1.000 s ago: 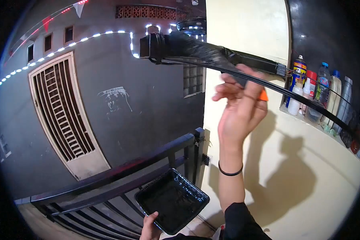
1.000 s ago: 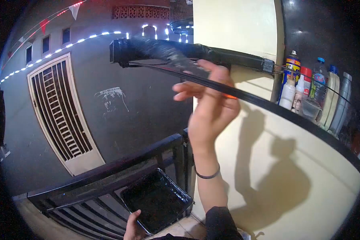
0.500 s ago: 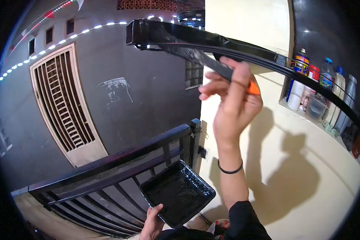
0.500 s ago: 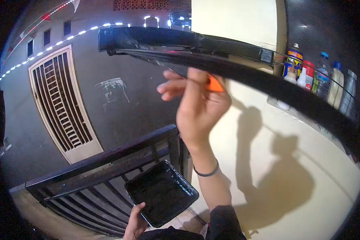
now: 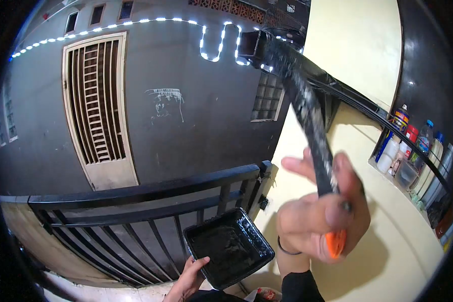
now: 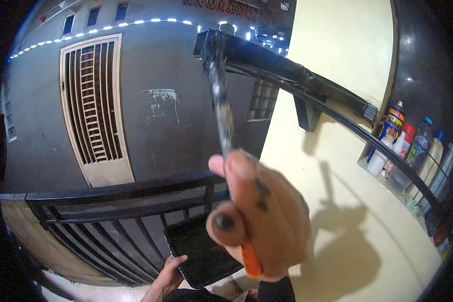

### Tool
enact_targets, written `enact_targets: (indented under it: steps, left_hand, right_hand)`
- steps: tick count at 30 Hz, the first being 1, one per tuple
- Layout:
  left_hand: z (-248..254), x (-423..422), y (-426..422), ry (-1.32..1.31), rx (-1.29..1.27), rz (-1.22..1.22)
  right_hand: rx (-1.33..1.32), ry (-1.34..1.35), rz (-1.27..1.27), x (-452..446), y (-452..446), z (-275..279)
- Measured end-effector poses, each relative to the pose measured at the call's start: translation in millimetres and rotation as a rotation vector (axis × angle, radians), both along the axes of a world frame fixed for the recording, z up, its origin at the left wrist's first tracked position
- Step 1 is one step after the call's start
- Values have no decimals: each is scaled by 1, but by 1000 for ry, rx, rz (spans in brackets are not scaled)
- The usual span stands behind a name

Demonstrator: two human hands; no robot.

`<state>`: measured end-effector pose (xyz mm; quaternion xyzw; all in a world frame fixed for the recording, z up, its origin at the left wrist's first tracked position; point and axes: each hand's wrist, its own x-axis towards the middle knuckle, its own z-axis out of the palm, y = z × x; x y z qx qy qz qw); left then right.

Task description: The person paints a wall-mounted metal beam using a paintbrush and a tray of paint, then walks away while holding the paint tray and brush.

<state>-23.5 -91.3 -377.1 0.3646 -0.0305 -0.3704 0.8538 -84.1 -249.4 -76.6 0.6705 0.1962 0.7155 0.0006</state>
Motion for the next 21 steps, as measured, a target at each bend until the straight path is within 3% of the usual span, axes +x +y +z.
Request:
enact_targets:
  steps: [5,10,16,21]
  left_hand:
    - [7,8,12,12,1,-25]
    - [4,24,25,21,4,-47]
    - [10,36,36,47,74,-111]
    - [2,49,44,-4,54,-193]
  right_hand:
    - [-18,-189,-103,44,8,18]
    - [34,-63,-216,24,15,-15]
    - [153,-137,-302,45,28,-1]
    - [176,78,-274,31,43,-25]
